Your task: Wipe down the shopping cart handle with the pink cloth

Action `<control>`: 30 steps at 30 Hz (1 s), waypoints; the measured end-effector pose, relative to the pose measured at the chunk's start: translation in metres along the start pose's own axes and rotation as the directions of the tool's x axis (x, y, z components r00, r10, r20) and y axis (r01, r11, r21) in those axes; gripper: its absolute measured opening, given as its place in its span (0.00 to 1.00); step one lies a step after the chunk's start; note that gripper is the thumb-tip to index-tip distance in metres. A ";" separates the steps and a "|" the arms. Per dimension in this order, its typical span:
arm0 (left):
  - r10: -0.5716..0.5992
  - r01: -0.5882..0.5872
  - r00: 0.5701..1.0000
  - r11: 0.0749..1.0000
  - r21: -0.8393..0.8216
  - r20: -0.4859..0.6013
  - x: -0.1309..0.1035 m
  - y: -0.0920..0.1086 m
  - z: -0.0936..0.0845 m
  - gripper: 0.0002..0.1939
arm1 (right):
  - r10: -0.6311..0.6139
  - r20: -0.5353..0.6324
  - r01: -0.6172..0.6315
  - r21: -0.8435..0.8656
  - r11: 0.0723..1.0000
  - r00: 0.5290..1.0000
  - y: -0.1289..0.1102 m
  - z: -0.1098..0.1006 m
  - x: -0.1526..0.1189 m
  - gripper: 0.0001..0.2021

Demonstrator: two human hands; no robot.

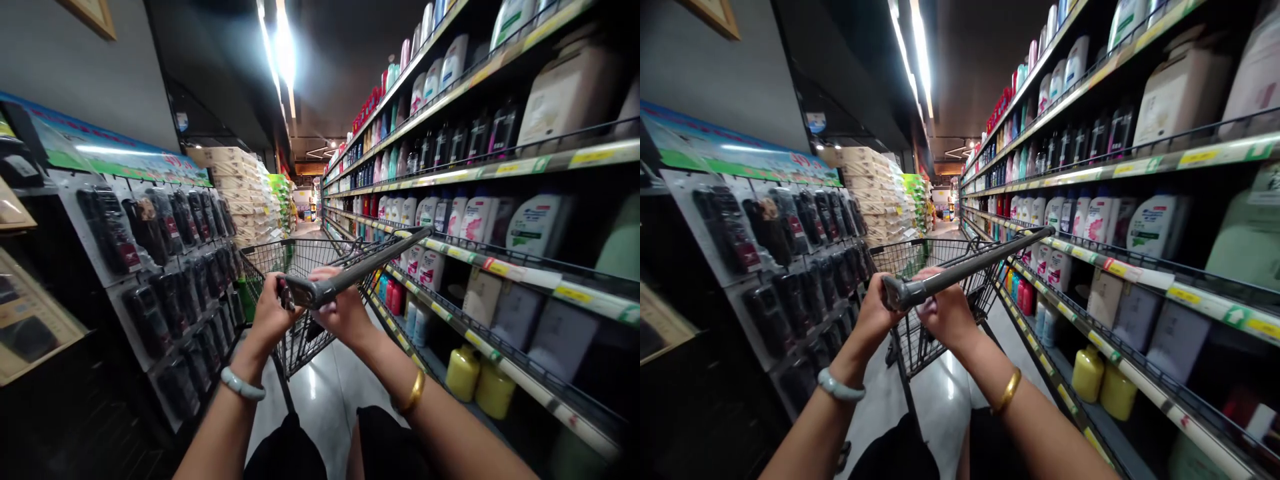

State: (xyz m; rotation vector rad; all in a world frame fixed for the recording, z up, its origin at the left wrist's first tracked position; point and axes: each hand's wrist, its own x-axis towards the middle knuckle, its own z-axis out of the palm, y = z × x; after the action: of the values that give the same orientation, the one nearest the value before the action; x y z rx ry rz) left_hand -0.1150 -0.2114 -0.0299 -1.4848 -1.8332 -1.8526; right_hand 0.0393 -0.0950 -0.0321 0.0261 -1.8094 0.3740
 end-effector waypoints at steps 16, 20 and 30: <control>0.047 -0.042 0.996 0.997 -0.060 0.078 -0.009 0.012 -0.017 0.45 | 0.136 0.277 -0.018 -0.388 0.921 0.951 -0.077 -0.064 0.089 0.04; 0.368 -0.357 0.929 0.921 -0.158 0.042 -0.009 0.056 -0.020 0.50 | 0.226 0.226 -0.095 -0.475 0.875 0.948 -0.077 -0.046 0.084 0.06; 0.440 -0.420 0.895 0.783 0.459 0.069 0.000 0.111 -0.002 0.26 | 0.189 0.202 -0.067 -0.493 0.867 0.961 -0.054 -0.062 0.082 0.16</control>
State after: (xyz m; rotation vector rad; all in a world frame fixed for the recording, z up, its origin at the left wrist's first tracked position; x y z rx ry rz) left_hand -0.0395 -0.2400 0.0462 -1.4992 -1.5844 -1.1219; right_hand 0.0863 -0.1154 0.0721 -0.4195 -2.1131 -0.0014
